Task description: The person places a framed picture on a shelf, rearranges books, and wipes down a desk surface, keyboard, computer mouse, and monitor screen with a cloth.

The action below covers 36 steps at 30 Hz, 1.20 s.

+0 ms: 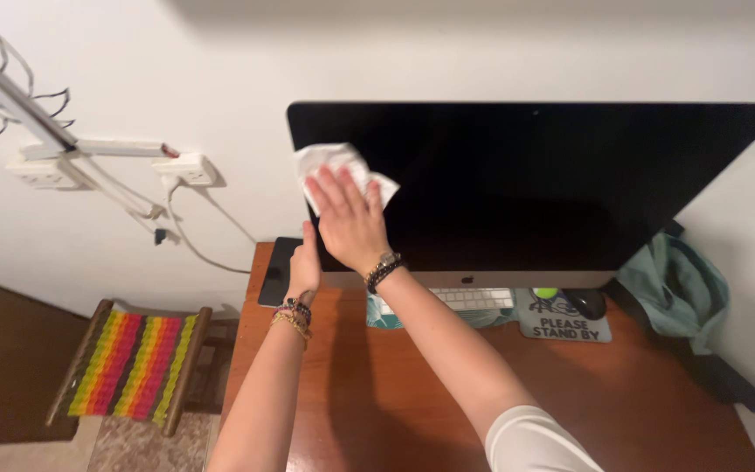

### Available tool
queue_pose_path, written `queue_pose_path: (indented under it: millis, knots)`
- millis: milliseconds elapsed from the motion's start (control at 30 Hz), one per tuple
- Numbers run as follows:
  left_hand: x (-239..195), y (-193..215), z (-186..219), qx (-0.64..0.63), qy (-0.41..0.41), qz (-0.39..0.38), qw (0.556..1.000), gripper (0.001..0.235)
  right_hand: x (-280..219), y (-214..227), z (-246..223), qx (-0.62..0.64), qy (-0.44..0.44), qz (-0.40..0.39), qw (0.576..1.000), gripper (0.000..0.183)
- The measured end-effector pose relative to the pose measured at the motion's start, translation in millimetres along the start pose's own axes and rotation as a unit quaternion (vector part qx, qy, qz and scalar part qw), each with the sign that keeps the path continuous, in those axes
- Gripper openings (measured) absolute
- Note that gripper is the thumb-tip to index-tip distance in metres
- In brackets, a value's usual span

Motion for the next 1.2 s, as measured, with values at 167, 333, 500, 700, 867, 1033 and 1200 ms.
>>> queue_pose_path:
  millis: [167, 333, 500, 700, 867, 1033, 1200]
  knots:
    - [56.5, -29.2, -87.5, -0.101, 0.015, -0.036, 0.994, 0.107, -26.3, 9.8, 48.3, 0.017, 0.054, -0.026, 0.998, 0.053]
    - [48.6, -47.7, -135.2, -0.100, 0.059, -0.047, 0.992, 0.101, -57.2, 90.2, 252.9, -0.068, -0.158, 0.015, 0.985, 0.072]
    - [30.8, -62.2, -150.2, -0.138, 0.096, -0.033, 0.985, 0.094, -145.7, 140.2, 407.7, -0.064, -0.346, 0.037, 0.935, 0.080]
    - [29.1, -86.8, -172.4, -0.373, 0.143, 0.016, 0.917, 0.071, -172.2, 90.3, 349.0, -0.022, -0.450, 0.038, 0.892, 0.086]
    - [32.6, -119.3, -201.5, -0.515, 0.213, -0.010, 0.830, 0.056, -107.0, 30.3, 214.8, 0.033, -0.397, 0.087, 0.913, 0.088]
    - [31.0, -142.0, -220.7, -0.632, 0.180, 0.003, 0.754, 0.049, -58.3, -15.8, 39.9, 0.029, -0.153, 0.014, 0.988, 0.068]
    - [36.1, -152.0, -248.8, -0.722, 0.158, 0.051, 0.672, 0.046, -128.9, -40.2, -25.3, 0.057, 0.101, -0.098, 0.988, 0.067]
Point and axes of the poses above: each hand's wrist, its own x-axis towards the middle knuckle, its own y-axis out of the back of the hand, z = x × y, the point moved 9 cm from there along x, towards the middle knuckle, and after that the axes turned 9 degrees about -y, right-handed, at the moved point
